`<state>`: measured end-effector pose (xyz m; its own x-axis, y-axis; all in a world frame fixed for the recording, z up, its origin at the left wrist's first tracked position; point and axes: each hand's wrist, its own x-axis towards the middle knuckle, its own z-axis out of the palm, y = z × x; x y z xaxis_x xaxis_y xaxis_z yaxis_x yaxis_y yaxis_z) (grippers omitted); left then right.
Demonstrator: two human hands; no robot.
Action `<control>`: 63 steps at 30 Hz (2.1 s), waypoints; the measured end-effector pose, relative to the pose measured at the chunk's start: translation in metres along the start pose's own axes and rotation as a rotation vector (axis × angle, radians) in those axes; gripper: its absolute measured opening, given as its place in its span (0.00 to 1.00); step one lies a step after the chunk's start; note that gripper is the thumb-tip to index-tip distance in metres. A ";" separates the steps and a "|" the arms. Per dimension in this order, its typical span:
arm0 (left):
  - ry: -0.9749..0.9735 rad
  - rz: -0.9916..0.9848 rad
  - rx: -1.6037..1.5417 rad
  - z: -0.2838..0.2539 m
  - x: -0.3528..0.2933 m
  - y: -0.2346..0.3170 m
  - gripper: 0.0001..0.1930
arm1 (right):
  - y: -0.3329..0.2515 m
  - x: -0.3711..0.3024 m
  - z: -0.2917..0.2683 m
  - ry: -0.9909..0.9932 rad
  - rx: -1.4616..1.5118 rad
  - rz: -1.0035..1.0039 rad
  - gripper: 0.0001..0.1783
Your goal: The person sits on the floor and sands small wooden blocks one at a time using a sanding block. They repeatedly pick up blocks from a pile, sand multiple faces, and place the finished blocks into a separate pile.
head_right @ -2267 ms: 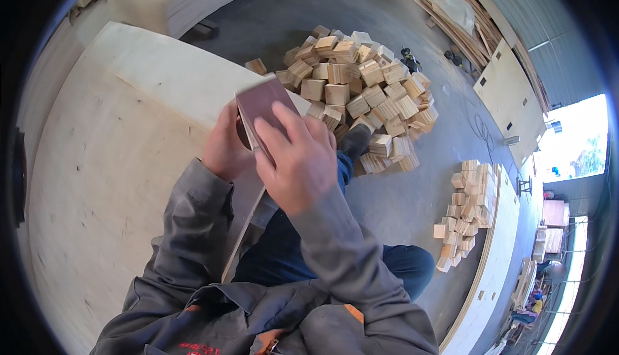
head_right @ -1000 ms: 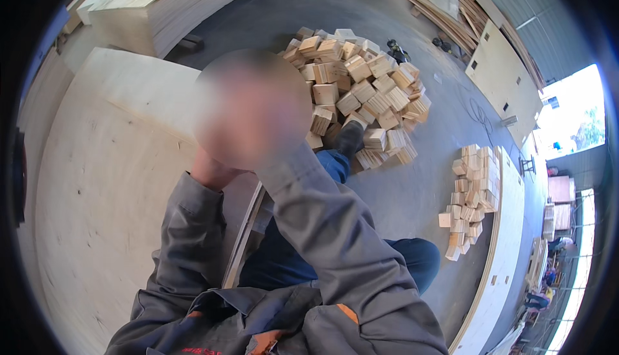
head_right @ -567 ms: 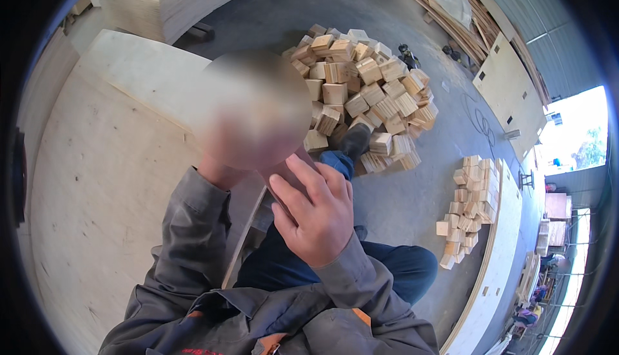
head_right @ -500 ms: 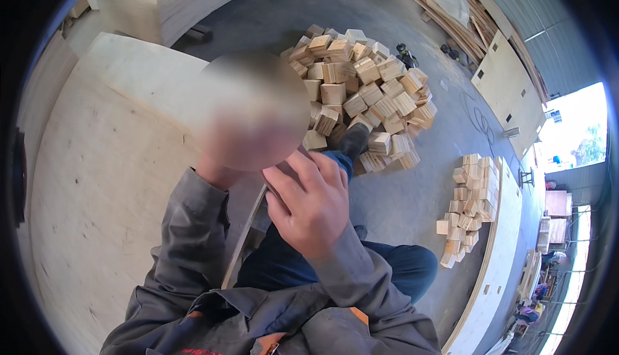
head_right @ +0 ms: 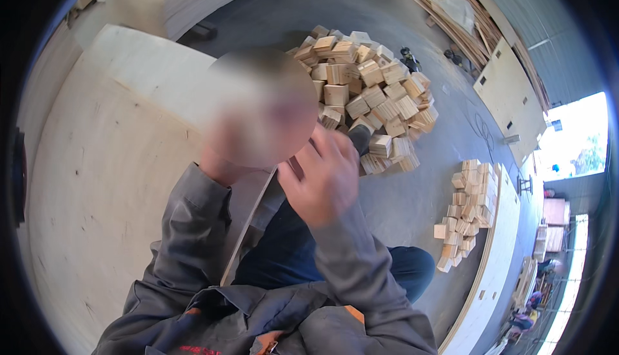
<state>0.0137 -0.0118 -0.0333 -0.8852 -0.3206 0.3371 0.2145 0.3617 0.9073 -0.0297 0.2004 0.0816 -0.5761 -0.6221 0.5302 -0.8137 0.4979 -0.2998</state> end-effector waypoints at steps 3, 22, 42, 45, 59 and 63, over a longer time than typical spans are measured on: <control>0.016 0.018 0.032 -0.002 -0.002 -0.003 0.51 | -0.003 -0.037 -0.020 -0.005 0.039 0.022 0.27; -0.041 -0.099 -0.147 -0.002 0.004 0.015 0.51 | 0.037 -0.004 0.014 0.101 0.171 0.072 0.27; -0.067 -0.036 -0.314 -0.007 0.005 0.042 0.48 | 0.087 0.004 0.031 0.102 0.497 0.440 0.29; 0.034 0.166 0.058 -0.008 0.004 0.035 0.51 | 0.078 -0.031 0.020 0.121 0.654 0.665 0.28; 0.136 0.309 0.334 -0.003 0.003 0.036 0.57 | 0.056 -0.043 0.000 0.209 0.899 0.628 0.28; 0.076 0.391 0.347 -0.011 0.001 0.034 0.50 | 0.058 -0.046 0.006 0.193 0.955 0.633 0.27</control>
<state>0.0243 -0.0093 0.0007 -0.7316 -0.1617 0.6623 0.3620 0.7311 0.5783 -0.0506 0.2537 0.0350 -0.9462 -0.2818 0.1591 -0.1594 -0.0220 -0.9870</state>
